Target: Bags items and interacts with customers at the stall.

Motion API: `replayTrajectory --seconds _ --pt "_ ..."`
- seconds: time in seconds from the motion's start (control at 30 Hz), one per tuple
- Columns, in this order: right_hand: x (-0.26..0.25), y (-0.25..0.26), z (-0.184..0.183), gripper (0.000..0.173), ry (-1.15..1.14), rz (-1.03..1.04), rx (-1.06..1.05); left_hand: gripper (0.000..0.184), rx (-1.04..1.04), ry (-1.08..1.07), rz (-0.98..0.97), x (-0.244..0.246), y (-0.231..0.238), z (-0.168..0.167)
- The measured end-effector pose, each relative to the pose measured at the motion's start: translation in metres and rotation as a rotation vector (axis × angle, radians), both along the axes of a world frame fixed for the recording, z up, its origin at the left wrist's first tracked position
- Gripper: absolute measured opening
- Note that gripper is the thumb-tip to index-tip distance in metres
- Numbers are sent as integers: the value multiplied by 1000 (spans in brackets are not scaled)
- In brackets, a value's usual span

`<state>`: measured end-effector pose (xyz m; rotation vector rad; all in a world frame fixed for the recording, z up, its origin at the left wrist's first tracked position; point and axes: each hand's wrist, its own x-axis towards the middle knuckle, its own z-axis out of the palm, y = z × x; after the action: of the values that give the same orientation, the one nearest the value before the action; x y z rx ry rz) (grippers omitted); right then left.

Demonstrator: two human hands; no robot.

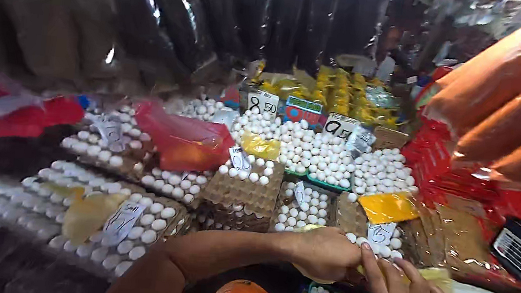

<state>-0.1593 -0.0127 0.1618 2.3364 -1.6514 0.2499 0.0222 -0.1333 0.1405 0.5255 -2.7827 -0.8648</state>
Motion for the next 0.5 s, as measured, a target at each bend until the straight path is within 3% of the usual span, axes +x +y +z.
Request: replayTrajectory --seconds 0.13,0.3,0.5 --pt "-21 -28 -16 23 -70 361 -48 11 174 51 33 27 12 -13" --pt "-56 -85 -30 30 -346 610 70 22 412 250 22 46 18 -28" --pt "-66 -95 -30 30 -541 683 221 12 -191 154 217 61 37 -10"
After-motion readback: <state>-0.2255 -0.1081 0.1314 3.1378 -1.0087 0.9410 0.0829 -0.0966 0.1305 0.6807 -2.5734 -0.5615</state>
